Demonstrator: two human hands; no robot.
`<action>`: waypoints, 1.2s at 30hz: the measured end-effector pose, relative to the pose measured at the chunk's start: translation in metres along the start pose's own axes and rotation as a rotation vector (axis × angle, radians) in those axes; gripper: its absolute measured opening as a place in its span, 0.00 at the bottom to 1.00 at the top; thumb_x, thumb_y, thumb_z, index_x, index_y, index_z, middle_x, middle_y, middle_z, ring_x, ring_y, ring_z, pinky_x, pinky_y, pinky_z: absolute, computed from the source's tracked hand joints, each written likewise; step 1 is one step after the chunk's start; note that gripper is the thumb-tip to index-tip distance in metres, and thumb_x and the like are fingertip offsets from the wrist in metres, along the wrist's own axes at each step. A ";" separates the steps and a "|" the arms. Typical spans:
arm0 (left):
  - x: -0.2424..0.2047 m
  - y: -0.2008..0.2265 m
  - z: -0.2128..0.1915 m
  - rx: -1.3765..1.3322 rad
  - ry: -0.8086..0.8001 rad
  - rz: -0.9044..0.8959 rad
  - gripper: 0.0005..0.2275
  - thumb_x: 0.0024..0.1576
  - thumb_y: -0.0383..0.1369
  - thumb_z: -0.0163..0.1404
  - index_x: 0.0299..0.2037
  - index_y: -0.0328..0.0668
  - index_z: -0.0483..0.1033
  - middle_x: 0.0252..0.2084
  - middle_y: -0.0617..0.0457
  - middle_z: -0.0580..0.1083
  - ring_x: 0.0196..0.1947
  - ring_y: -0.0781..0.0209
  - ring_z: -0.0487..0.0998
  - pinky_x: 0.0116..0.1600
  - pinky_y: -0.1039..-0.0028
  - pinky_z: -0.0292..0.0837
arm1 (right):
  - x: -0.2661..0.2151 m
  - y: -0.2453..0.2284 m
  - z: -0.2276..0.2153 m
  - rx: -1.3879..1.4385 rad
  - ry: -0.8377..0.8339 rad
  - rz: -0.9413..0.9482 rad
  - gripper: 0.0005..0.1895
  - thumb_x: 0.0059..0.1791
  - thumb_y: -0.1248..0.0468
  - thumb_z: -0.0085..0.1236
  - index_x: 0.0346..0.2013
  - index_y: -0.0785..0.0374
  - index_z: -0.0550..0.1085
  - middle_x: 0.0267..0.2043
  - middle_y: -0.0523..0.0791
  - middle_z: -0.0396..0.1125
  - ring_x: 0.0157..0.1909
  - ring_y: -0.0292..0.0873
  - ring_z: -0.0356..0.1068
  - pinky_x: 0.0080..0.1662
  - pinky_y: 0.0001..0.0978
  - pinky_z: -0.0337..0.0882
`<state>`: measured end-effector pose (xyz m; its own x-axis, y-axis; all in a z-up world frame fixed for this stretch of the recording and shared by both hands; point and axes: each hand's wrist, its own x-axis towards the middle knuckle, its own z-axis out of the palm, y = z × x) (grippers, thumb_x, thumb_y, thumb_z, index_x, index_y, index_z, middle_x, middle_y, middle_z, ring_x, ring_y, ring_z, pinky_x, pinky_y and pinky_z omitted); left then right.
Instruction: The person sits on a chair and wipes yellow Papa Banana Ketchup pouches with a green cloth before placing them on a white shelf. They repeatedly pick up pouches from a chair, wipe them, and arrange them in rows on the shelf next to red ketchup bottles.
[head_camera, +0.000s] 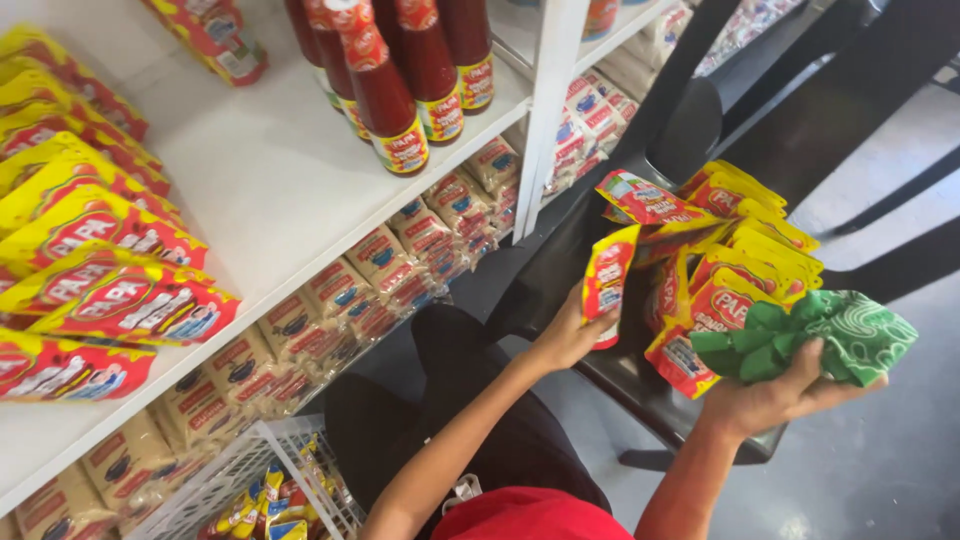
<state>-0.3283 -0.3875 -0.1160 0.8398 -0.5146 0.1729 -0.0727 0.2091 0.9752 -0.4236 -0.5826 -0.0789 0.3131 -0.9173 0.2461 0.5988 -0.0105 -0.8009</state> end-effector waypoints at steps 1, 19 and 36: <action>-0.004 -0.002 -0.010 0.004 0.016 0.004 0.15 0.61 0.27 0.48 0.57 0.33 0.63 0.47 0.48 0.72 0.43 0.61 0.73 0.51 0.69 0.72 | -0.007 0.000 0.008 0.006 -0.013 0.008 0.46 0.61 0.58 0.60 0.80 0.50 0.37 0.84 0.47 0.52 0.79 0.44 0.67 0.78 0.37 0.71; -0.108 0.105 -0.126 -0.749 0.502 -0.133 0.28 0.64 0.58 0.43 0.61 0.46 0.75 0.49 0.48 0.80 0.46 0.63 0.83 0.56 0.70 0.78 | -0.175 -0.024 0.190 -0.515 -1.326 -0.670 0.13 0.38 0.53 0.66 0.37 0.36 0.82 0.53 0.47 0.66 0.44 0.52 0.74 0.42 0.41 0.74; -0.158 0.146 -0.127 -0.133 0.513 0.086 0.28 0.66 0.54 0.38 0.74 0.53 0.60 0.70 0.48 0.65 0.66 0.48 0.69 0.69 0.55 0.64 | -0.221 -0.002 0.224 -0.334 -1.103 -0.369 0.12 0.52 0.63 0.59 0.50 0.52 0.76 0.51 0.50 0.60 0.44 0.57 0.68 0.48 0.42 0.69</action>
<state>-0.4031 -0.1695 -0.0181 0.9913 -0.0258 0.1293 -0.1120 0.3534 0.9288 -0.3289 -0.2902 -0.0091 0.7212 -0.0068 0.6927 0.6157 -0.4520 -0.6455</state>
